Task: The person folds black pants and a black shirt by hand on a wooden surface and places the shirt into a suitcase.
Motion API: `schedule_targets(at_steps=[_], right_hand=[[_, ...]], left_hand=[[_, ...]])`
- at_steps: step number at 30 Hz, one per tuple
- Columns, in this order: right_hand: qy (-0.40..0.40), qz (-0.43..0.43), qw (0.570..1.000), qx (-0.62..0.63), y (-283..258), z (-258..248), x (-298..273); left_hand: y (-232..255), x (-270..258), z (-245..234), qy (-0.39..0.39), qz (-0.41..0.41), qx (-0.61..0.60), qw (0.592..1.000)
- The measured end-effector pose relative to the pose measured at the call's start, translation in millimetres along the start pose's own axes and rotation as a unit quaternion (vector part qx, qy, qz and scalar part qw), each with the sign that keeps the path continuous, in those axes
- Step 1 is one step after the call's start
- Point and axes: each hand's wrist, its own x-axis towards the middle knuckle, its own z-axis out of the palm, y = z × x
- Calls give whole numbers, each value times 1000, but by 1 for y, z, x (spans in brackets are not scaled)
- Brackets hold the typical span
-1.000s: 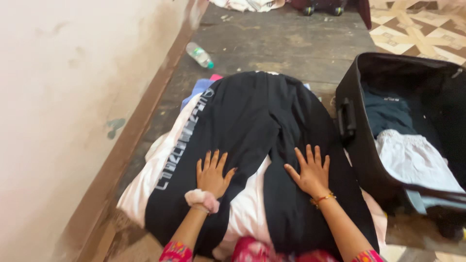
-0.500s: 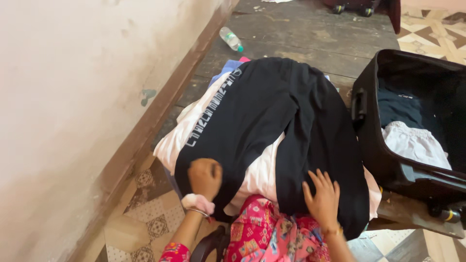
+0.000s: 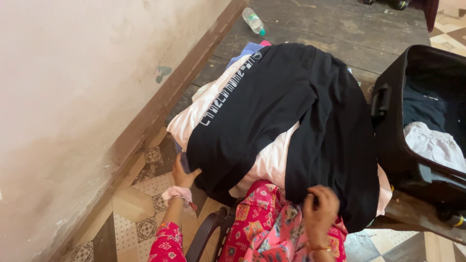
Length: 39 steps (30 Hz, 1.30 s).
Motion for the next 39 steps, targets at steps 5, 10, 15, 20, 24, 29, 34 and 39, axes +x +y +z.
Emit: schedule_targets(at_steps=[5, 10, 15, 20, 24, 29, 34, 39], right_hand=[[-294, 207, 821, 443, -53, 95, -24], [-319, 186, 832, 414, -87, 182, -12], [-430, 270, 779, 369, -84, 176, -21], [-403, 250, 749, 463, -57, 139, -27], [-398, 187, 837, 326, -62, 128, -15], [-484, 236, 678, 500, -92, 118, -26], [-443, 302, 574, 620, -99, 111, -30], [-357, 445, 396, 719, -71, 120, -19]], left_hand=[[-7, 0, 2, -75, -27, 11, 997], [11, -7, -32, -7, -123, 141, 982], [51, -37, -55, 21, 30, 17, 999], [28, -17, -8, -54, 111, -62, 990], [3, -33, 16, -286, -171, -207, 920], [3, -32, 4, -212, -86, -314, 922], [14, -30, 1, -230, -189, -285, 911], [21, -38, -24, -292, -261, -190, 900]])
